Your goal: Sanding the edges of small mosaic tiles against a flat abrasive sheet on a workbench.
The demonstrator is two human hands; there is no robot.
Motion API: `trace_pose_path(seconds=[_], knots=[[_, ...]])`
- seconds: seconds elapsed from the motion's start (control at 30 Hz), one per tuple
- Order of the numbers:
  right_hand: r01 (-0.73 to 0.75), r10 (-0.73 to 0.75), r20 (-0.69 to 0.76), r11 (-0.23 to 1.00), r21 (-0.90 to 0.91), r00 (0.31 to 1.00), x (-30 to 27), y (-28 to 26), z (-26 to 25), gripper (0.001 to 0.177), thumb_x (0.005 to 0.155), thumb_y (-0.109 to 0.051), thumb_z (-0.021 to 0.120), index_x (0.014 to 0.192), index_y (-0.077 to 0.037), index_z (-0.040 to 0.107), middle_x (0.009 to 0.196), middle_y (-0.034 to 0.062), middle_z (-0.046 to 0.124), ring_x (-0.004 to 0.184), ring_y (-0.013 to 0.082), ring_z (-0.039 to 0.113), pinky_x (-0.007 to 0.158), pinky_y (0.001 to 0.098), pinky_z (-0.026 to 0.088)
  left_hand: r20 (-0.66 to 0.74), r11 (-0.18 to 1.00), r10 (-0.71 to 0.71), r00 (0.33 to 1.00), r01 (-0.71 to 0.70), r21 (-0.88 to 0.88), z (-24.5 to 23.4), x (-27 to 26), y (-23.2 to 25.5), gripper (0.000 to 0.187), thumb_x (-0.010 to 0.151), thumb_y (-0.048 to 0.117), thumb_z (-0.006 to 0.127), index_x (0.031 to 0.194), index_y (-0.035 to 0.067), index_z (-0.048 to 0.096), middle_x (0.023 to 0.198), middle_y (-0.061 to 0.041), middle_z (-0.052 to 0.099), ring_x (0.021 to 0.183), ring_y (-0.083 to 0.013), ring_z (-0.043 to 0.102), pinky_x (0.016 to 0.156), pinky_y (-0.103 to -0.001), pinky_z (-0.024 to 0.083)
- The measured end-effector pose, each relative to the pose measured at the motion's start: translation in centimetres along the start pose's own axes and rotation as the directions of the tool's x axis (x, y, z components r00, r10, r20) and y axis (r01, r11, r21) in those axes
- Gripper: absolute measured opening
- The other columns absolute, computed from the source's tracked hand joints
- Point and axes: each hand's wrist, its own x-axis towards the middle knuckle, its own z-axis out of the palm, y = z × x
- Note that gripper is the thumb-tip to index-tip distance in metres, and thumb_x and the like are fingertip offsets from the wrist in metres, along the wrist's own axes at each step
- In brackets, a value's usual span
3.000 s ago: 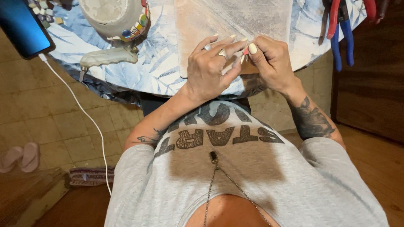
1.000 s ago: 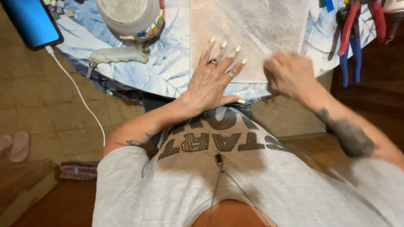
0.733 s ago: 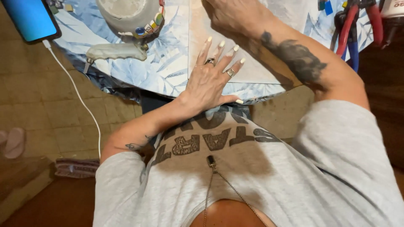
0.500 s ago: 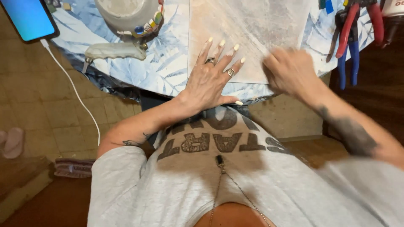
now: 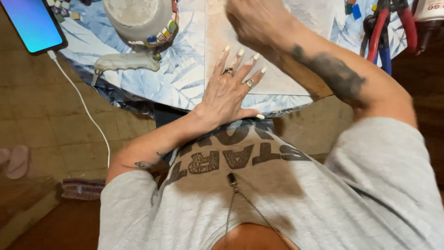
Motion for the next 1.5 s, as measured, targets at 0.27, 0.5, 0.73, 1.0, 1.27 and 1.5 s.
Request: trace_pose_path(seconds=[0.27, 0.5, 0.73, 1.0, 1.27, 1.5], knots=[[-0.196, 0.190, 0.138, 0.980, 0.028, 0.972, -16.6, -3.6, -5.4, 0.008, 0.081, -0.018, 0.046, 0.074, -0.017, 0.050, 0.070, -0.0013, 0.046, 0.055, 0.0176, 0.051, 0.048, 0.0263, 0.037, -0.085, 0.952, -0.002, 0.996, -0.024, -0.306, -2.6, 0.1, -0.4, 0.088, 0.061, 0.068, 0.060, 0.124, 0.010, 0.043, 0.119, -0.015, 0.044, 0.073, -0.0385, 0.062, 0.103, -0.054, 0.005], [-0.233, 0.186, 0.420, 0.970, 0.065, 0.888, -2.1, -1.0, -2.1, 0.022, 0.086, -0.012, 0.040, 0.068, -0.011, 0.053, 0.058, -0.0004, 0.047, 0.044, 0.0145, 0.040, 0.035, 0.0262, 0.029, 0.041, 0.999, 0.028, 0.999, -0.026, -0.033, 0.2, 0.1, -0.2, 0.095, 0.069, 0.082, 0.031, 0.135, 0.014, 0.023, 0.137, -0.019, 0.021, 0.126, -0.0411, 0.015, 0.104, -0.050, -0.006], [-0.059, 0.042, 0.216, 0.995, 0.074, 0.976, -4.7, -1.1, -4.5, 0.023, 0.096, -0.018, 0.038, 0.077, -0.010, 0.048, 0.069, 0.0014, 0.044, 0.048, 0.0108, 0.034, 0.040, 0.0230, 0.026, -0.011, 1.000, 0.007, 1.000, -0.007, -0.011, 0.1, -0.1, -0.2, 0.095, 0.065, 0.083, 0.039, 0.133, 0.018, 0.033, 0.135, -0.015, 0.029, 0.126, -0.0357, 0.024, 0.103, -0.052, 0.001], [-0.426, 0.322, 0.404, 0.883, 0.200, 0.856, -18.0, -2.0, -7.3, 0.014, 0.089, -0.014, 0.048, 0.077, -0.015, 0.056, 0.069, 0.0024, 0.057, 0.059, 0.0191, 0.055, 0.043, 0.0334, 0.035, -0.081, 0.995, 0.006, 0.997, -0.014, -0.097, -1.7, 0.7, 0.2, 0.071, 0.074, 0.071, 0.045, 0.116, 0.013, 0.052, 0.126, -0.012, 0.046, 0.121, -0.0336, 0.034, 0.101, -0.055, 0.005], [-0.374, 0.428, 0.178, 0.434, 0.820, 0.886, -11.9, -3.8, -7.9, 0.037, 0.096, -0.029, 0.027, 0.084, 0.001, 0.047, 0.066, 0.0064, 0.041, 0.056, 0.0172, 0.036, 0.053, 0.0290, 0.027, -0.407, 0.871, -0.111, 0.907, -0.108, -0.478, -3.4, 2.1, 0.8, 0.030, 0.082, 0.015, 0.055, 0.108, 0.000, 0.055, 0.099, -0.015, 0.063, 0.089, -0.0291, 0.063, 0.100, -0.048, 0.020], [-0.345, 0.418, 0.148, 0.448, 0.825, 0.896, -11.3, -4.1, -8.1, 0.039, 0.095, -0.032, 0.026, 0.082, 0.000, 0.044, 0.064, 0.0068, 0.037, 0.054, 0.0170, 0.033, 0.050, 0.0286, 0.026, -0.402, 0.839, -0.131, 0.906, -0.114, -0.532, -3.1, 2.5, 1.4, 0.033, 0.083, 0.014, 0.053, 0.114, 0.005, 0.050, 0.101, -0.014, 0.064, 0.092, -0.0288, 0.063, 0.097, -0.049, 0.029]])
